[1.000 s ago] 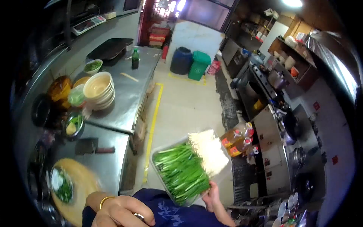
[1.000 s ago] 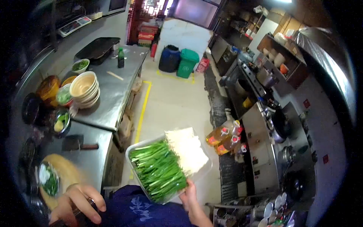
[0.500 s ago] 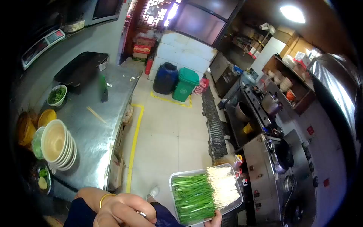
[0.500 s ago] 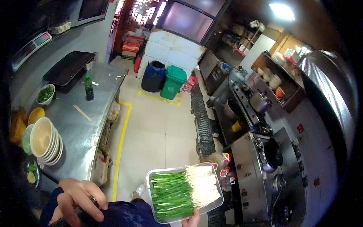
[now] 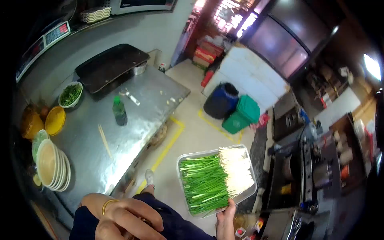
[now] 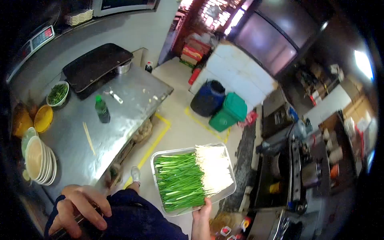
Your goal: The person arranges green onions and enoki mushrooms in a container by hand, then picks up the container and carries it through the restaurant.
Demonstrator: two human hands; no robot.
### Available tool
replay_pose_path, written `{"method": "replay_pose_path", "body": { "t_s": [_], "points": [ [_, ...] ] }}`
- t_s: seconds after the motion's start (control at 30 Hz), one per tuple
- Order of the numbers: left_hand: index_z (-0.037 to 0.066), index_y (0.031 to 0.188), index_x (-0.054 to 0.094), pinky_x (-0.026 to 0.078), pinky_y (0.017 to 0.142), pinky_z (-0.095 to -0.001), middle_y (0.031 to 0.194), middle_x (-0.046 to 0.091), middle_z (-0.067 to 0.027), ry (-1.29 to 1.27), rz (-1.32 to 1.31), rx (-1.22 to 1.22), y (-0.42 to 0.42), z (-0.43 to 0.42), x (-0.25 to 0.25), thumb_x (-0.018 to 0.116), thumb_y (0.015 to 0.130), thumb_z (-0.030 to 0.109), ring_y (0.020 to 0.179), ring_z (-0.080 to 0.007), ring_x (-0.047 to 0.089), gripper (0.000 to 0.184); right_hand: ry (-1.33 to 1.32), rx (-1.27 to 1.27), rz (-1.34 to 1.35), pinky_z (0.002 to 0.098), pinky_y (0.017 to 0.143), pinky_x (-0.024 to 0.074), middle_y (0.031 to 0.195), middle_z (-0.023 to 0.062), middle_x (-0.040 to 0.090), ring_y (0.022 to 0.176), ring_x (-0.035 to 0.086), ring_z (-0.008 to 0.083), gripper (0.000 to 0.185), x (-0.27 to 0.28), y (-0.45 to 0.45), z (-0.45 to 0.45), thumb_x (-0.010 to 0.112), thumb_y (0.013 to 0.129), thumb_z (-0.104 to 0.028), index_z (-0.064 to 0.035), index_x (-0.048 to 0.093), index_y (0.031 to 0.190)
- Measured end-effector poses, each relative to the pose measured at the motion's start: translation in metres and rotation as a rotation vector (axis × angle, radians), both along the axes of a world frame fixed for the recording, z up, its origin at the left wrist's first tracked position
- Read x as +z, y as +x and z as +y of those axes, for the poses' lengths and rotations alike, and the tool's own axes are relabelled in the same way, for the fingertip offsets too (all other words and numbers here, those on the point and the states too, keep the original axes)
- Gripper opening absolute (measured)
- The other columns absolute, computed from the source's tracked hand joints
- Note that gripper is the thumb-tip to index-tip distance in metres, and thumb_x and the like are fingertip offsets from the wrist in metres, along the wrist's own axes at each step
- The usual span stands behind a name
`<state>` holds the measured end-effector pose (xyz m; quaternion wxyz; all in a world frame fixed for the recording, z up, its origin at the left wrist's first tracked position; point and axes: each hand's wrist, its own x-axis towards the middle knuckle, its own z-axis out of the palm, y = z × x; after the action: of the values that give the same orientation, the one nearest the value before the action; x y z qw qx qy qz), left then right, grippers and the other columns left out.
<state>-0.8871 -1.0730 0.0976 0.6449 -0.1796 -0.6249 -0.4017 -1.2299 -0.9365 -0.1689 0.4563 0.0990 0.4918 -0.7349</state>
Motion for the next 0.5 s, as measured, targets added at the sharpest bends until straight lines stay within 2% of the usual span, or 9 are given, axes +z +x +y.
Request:
{"method": "replay_pose_path", "body": {
  "t_s": [0.17, 0.23, 0.33, 0.37, 0.5],
  "points": [
    [0.037, 0.133, 0.055, 0.045, 0.071, -0.0441, 0.121, 0.055, 0.0014, -0.066, 0.048, 0.062, -0.03, -0.148, -0.005, 0.054, 0.096, 0.035, 0.097, -0.0321, 0.059, 0.036, 0.092, 0.104, 0.034, 0.0459, 0.089, 0.0508, 0.118, 0.0144, 0.062, 0.104, 0.061, 0.0311, 0.043, 0.033, -0.034, -0.16, 0.042, 0.089, -0.026, -0.0023, 0.056, 0.122],
    [0.033, 0.129, 0.057, 0.045, 0.072, -0.044, 0.122, 0.055, 0.0018, -0.054, 0.1, 0.099, -0.048, -0.206, 0.002, 0.056, 0.096, 0.033, 0.097, -0.0316, 0.059, 0.033, 0.12, 0.133, 0.012, 0.0447, 0.09, 0.0504, 0.122, 0.014, 0.06, 0.108, 0.059, 0.0307, 0.047, 0.045, -0.052, -0.207, 0.039, 0.091, -0.03, -0.0033, 0.053, 0.127],
    [0.027, 0.122, 0.06, 0.046, 0.073, -0.0439, 0.121, 0.055, 0.0022, -0.051, 0.132, 0.085, -0.081, -0.285, 0.016, 0.056, 0.096, 0.03, 0.097, -0.0309, 0.06, 0.027, 0.085, 0.108, 0.023, 0.0479, 0.094, 0.048, 0.127, 0.015, 0.058, 0.112, 0.057, 0.0317, 0.048, 0.06, -0.089, -0.267, 0.04, 0.09, -0.03, -0.0026, 0.052, 0.128],
    [0.025, 0.12, 0.061, 0.046, 0.073, -0.0438, 0.12, 0.056, 0.0023, -0.046, 0.139, 0.073, -0.094, -0.313, 0.016, 0.056, 0.096, 0.03, 0.097, -0.0307, 0.06, 0.025, 0.034, 0.133, 0.013, 0.0487, 0.096, 0.047, 0.125, 0.0149, 0.058, 0.113, 0.057, 0.0321, 0.048, 0.046, -0.116, -0.281, 0.04, 0.089, -0.029, -0.0026, 0.052, 0.127],
    [0.023, 0.12, 0.061, 0.046, 0.074, -0.0449, 0.119, 0.055, 0.0022, -0.073, 0.108, 0.045, -0.148, -0.407, -0.001, 0.057, 0.095, 0.03, 0.095, -0.031, 0.06, 0.026, 0.032, 0.05, 0.068, 0.0456, 0.095, 0.048, 0.123, 0.014, 0.06, 0.11, 0.058, 0.0304, 0.046, 0.051, -0.164, -0.366, 0.04, 0.089, -0.027, -0.0016, 0.054, 0.125]
  ]
}}
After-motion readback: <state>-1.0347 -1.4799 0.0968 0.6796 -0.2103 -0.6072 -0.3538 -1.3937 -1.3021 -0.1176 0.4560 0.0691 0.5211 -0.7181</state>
